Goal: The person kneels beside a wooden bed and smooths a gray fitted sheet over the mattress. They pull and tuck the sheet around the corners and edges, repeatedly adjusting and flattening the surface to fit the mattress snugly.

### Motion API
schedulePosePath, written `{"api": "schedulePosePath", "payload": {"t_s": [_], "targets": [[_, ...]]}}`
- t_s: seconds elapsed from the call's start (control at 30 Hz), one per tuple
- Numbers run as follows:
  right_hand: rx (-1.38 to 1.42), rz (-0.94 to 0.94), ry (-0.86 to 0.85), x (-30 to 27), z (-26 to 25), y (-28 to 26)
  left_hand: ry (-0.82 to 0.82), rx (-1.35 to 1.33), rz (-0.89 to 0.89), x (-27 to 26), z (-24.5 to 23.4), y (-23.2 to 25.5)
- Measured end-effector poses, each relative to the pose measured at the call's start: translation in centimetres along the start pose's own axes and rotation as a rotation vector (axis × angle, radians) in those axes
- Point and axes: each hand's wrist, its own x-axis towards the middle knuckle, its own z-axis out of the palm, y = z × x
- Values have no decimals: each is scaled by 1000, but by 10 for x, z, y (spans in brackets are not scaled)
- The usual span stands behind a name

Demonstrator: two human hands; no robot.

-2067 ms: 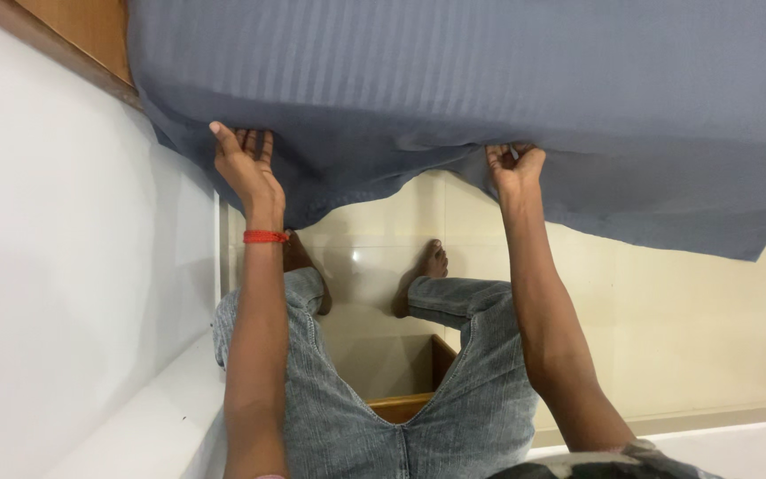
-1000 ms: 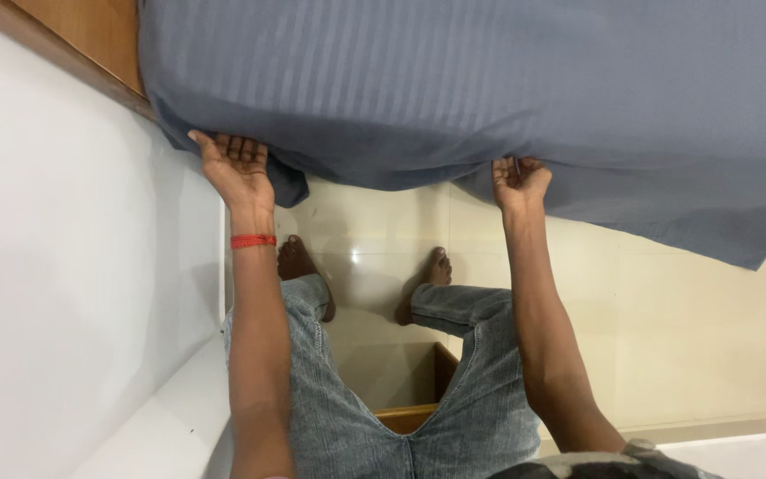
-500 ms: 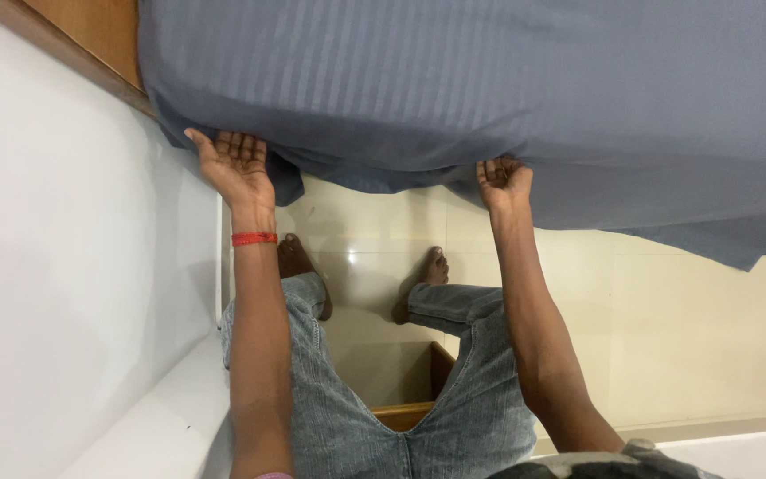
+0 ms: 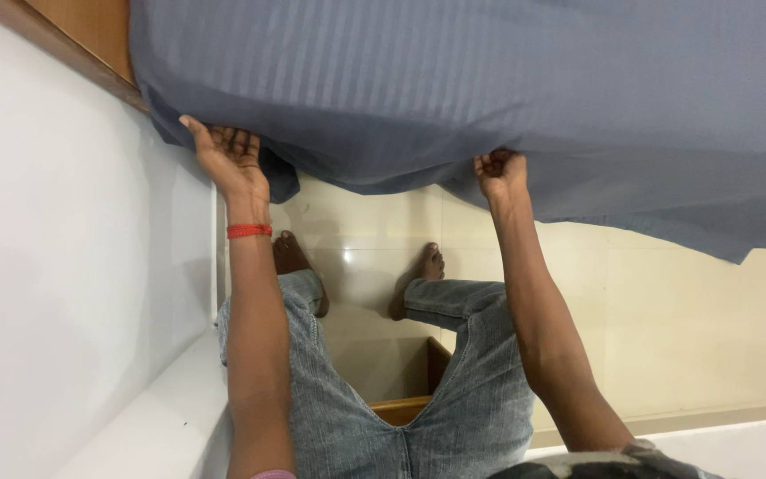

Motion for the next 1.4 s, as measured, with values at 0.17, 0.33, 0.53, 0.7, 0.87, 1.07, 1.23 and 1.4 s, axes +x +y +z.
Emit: {"api": "schedulePosePath", "payload": {"t_s": [0.17, 0.33, 0.53, 0.7, 0.87, 1.07, 1.23, 1.4], "targets": [[-85, -5, -2, -21, 9, -4, 35, 48, -9, -6, 8, 2], [-126, -43, -2, -82, 32, -3, 51, 75, 8, -6, 12, 3], [-123, -21, -40, -97, 40, -6, 47, 59, 18, -5, 14, 4], [-125, -35, -43, -99, 34, -4, 72, 65, 26, 1, 12, 3], [-113, -26, -78, -92, 30, -5, 68, 44, 30, 3, 10, 1], [-100, -14, -72, -93, 27, -2, 122, 64, 13, 2, 11, 1], [-135, -45, -102, -90, 21, 0, 118, 51, 14, 6, 8, 0], [-82, -65, -91, -99, 24, -7, 64, 33, -8, -1, 9, 5]]}}
